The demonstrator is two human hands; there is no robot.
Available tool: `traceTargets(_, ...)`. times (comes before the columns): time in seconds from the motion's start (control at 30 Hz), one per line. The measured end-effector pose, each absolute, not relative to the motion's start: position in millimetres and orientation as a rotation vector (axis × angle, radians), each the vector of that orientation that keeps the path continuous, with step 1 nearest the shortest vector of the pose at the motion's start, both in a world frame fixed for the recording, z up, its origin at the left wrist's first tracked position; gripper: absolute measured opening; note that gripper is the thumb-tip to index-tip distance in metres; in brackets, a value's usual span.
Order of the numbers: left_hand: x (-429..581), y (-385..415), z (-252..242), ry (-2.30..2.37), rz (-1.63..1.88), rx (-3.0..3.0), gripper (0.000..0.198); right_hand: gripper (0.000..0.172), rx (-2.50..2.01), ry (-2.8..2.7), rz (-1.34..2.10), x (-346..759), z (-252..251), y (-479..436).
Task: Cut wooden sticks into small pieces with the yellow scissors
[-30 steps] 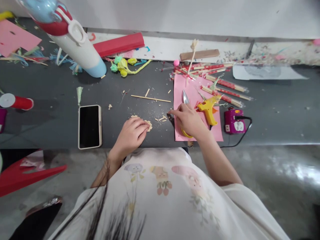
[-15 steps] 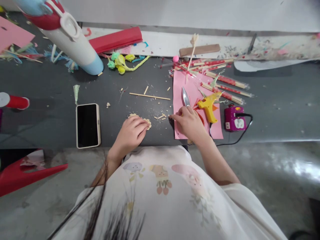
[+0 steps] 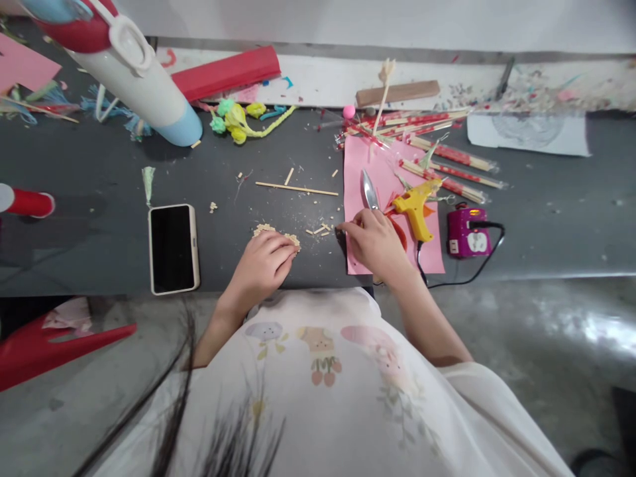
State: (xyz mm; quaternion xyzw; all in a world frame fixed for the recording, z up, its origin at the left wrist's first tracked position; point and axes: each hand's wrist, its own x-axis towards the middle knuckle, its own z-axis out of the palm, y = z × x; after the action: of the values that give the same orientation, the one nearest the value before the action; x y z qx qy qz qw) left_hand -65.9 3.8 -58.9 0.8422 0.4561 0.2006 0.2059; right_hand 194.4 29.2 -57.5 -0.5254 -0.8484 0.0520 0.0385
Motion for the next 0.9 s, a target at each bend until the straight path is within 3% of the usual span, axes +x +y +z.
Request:
traceTargets(0.63,-69,2,-60,1.293,0.566,2.321,0.023,0.03,-1.64,-2.54,0.236,174,-65,39)
traceTargets(0.9,-68,3,-59,1.299,0.57,2.287,0.023,0.014,-1.54,-2.298,0.48,186,-62,36)
